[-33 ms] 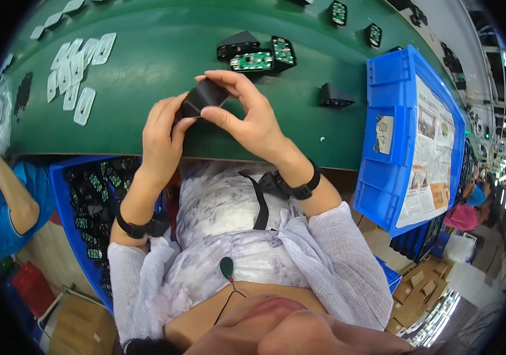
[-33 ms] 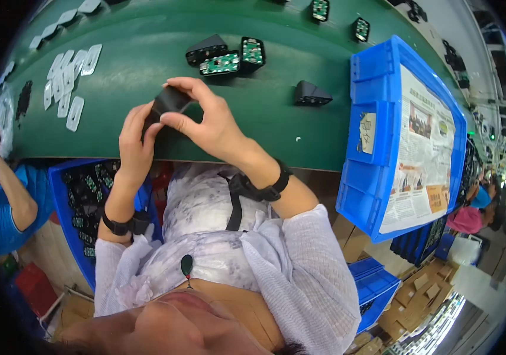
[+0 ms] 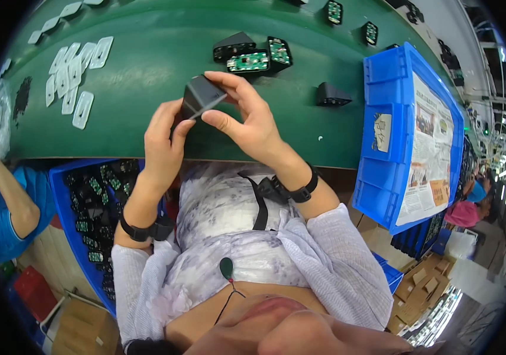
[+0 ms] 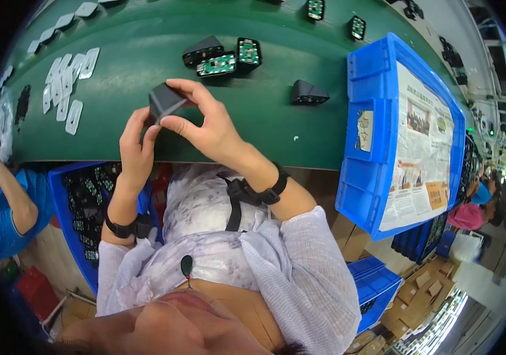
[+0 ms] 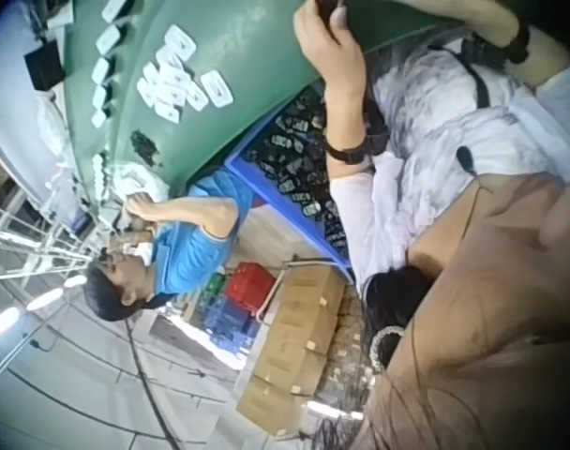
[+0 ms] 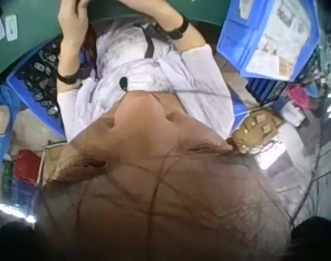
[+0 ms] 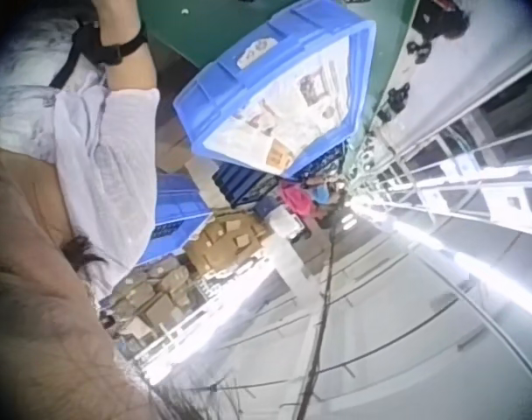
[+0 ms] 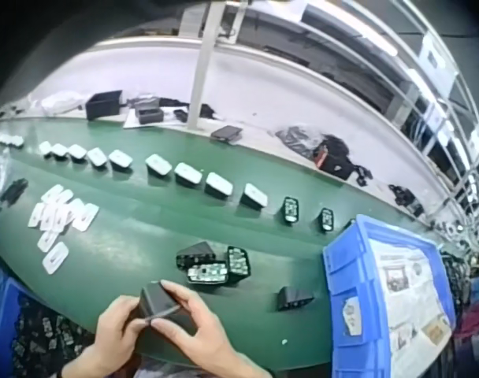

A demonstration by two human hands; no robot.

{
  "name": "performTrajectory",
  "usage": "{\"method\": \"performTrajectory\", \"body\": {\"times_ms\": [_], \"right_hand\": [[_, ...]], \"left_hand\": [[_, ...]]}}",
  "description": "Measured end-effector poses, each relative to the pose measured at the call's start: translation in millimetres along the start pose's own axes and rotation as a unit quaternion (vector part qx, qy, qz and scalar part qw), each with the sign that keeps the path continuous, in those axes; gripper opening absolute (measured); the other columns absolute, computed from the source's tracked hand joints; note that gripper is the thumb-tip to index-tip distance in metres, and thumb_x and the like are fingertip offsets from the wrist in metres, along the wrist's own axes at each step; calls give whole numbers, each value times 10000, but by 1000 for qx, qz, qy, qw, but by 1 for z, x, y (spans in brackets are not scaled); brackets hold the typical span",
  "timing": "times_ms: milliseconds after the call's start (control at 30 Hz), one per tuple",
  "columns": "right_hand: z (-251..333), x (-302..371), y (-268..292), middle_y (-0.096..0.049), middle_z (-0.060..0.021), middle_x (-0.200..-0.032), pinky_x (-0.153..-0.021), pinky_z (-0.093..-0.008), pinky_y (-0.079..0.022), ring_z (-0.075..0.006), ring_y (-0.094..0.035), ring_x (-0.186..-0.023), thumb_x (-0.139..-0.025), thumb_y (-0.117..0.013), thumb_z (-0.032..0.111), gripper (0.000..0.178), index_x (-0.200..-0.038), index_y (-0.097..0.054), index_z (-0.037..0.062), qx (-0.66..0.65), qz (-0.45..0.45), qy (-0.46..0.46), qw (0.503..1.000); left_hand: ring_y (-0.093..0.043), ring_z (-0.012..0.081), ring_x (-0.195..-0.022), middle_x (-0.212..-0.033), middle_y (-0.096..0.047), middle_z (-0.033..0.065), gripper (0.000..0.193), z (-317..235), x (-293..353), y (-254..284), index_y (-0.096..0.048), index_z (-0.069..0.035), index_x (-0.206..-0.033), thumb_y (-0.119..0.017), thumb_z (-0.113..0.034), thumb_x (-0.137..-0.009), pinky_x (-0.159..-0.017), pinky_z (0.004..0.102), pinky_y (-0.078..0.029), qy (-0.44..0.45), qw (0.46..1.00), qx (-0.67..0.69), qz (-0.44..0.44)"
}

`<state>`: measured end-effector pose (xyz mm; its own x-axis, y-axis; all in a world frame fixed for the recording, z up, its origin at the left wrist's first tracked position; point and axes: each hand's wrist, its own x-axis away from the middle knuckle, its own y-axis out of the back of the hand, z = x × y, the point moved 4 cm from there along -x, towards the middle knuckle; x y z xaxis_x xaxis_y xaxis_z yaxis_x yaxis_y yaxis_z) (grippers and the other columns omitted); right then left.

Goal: Assembling electronic components into plastic housings on a production line.

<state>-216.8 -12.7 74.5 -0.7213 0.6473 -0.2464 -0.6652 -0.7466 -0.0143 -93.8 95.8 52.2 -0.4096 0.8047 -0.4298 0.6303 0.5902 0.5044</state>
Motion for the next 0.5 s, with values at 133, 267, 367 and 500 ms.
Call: {"method": "performTrajectory", "body": {"times_ms": [133,267,367,500], "right_hand": [[6,5,14,-595,-99,-1171,-921,-309,-472,-171,-584,-1056,-833,-716,87,606,-1373,-446,35,-120,-45,-40,991],[43,-27,62,-611,-98,-1117,-841,-278,-497,-154,-601,-964,-827,-696,25,415,-1214,-549,3,33,-113,53,992],[62,-71,139,-652,-93,-1035,-797,-270,-505,-139,-610,-915,-843,-673,23,323,-1156,-601,-18,246,-199,117,941],[47,-133,284,-689,-119,-1009,-829,-310,-503,-190,-648,-927,-828,-670,125,311,-1118,-653,14,484,-353,51,799]], "left_hand": [[-591,213,-862,-1026,-617,109,291,-17,-6,-29,-571,18,-1158,-603,-138,-914,-782,316,-481,96,969,228,13],[-569,192,-884,-1063,-611,98,378,-17,-28,-26,-545,-28,-1258,-618,-135,-903,-794,292,-460,-14,989,148,22],[-552,139,-891,-1096,-612,86,337,15,-25,-27,-547,-19,-1264,-553,-49,-928,-825,269,-452,28,995,99,-15],[-549,136,-877,-1087,-608,86,308,21,-26,-26,-569,-12,-1231,-548,-19,-924,-814,262,-453,48,990,127,-21]]}}
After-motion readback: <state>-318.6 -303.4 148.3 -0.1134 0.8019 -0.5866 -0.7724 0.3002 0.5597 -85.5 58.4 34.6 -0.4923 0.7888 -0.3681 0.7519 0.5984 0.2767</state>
